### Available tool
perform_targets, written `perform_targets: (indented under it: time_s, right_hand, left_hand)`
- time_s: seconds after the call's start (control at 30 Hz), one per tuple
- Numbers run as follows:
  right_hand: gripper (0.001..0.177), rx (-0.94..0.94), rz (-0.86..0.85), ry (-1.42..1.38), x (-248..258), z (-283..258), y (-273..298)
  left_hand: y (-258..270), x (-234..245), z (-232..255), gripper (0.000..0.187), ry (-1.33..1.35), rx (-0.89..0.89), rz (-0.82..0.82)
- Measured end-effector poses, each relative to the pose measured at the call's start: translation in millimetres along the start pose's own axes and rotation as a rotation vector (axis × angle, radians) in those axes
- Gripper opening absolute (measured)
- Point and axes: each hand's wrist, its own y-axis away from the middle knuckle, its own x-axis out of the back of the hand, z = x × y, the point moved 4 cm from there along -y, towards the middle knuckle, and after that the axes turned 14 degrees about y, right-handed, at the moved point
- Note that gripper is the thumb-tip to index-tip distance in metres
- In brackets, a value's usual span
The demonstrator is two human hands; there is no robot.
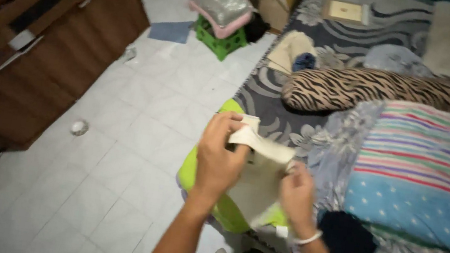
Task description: Folding and organizing various items of clothing on a bed.
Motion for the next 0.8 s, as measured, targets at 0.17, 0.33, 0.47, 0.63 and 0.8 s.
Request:
perform_targets:
  time_s: [0.17,0.33,0.47,0.63,0.8]
  right_hand:
    - [0.016,0.235,0.152,0.020,47,-55,-43]
    - [0.019,0.417,0.100,-0.128,69,-120,-61]
    - [0.020,0.445,0.058,-0.103,71,-138,-69]
    - [0.022,0.395,0.066,-0.062,62,-146,-75]
    - [0.018,0.260,0.060,0.001,52,-148,-85]
  left_hand:
    - [-8,36,-44,0.011,-0.220,0.025,0.024]
    - [-12,42,-81,0.010,-0.266,0.181,0.042]
    - [-6,32,-113,0.014,-0.229,0.307,0.030]
    - [-18,30,-140,0.026,-0.205,0.331,-0.094]
    - [-46,41,-166,0.006,-0.200,0.357,-0.195]
